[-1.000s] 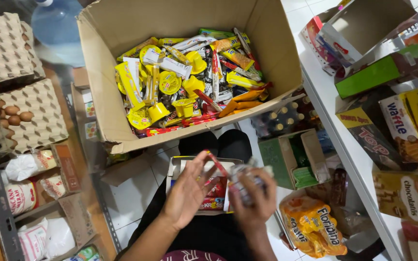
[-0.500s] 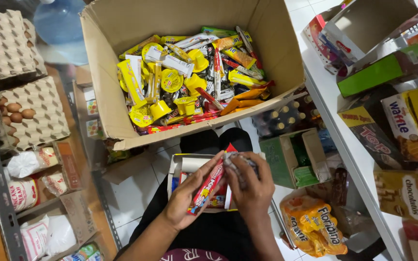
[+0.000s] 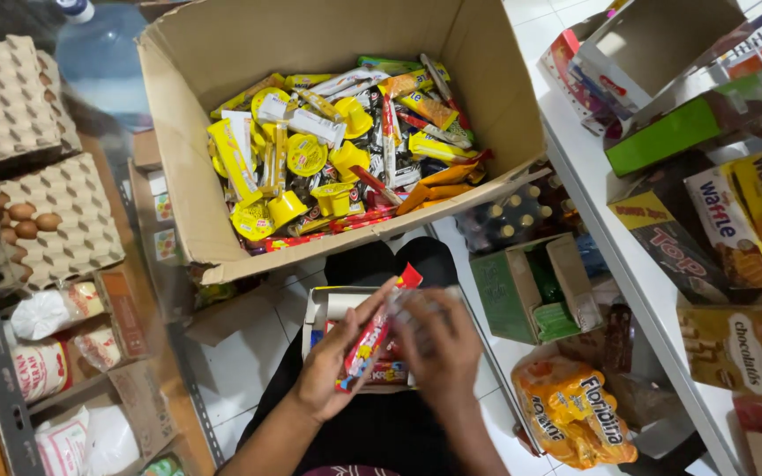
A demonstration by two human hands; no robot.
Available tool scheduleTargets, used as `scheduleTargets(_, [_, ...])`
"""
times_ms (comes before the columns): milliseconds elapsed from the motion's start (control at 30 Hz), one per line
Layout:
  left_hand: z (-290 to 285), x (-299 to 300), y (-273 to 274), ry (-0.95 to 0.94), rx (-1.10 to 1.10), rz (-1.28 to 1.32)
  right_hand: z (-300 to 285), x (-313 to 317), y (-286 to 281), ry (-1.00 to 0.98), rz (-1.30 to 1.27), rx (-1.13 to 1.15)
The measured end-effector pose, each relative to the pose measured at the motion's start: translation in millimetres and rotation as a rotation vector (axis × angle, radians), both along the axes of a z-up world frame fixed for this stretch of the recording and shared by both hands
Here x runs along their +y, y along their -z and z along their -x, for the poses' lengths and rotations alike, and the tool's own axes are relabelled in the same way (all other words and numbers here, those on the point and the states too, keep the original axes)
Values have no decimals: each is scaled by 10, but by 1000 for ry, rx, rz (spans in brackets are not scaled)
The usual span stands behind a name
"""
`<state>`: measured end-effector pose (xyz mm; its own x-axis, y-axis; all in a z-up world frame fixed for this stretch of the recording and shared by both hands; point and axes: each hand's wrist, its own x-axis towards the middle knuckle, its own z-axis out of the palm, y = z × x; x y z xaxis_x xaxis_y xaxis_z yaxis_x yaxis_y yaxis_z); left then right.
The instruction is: The person sorts snack products from a large cardboard box and wipes them before placing them into smaller display boxes for retail.
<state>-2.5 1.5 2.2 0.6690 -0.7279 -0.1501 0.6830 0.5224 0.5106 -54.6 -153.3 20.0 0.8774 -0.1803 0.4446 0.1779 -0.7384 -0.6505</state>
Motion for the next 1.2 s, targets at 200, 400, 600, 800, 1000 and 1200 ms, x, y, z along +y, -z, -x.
scheduleTargets(200, [31,-42,33,28,-3,-8,72,54,45,91,3,-33])
scheduleTargets(400, [-39,8,47,-15,70,-50,283,310,133,-143,-87,-18])
scheduleTargets(600, [56,-131,1,67,-34,-24,-9,-112,104,161,-80,5])
scheduleTargets(800, [102,-124,280,-56,127,-167,-28,38,-35,95,-86,14])
scheduleTargets(1000, [38,-63,178,-96,0,-73,14,161,28,34,-171,7])
scheduleTargets(1200, [119,-173,84,27,-118,-94,-75,-63,-50,199,-208,-9])
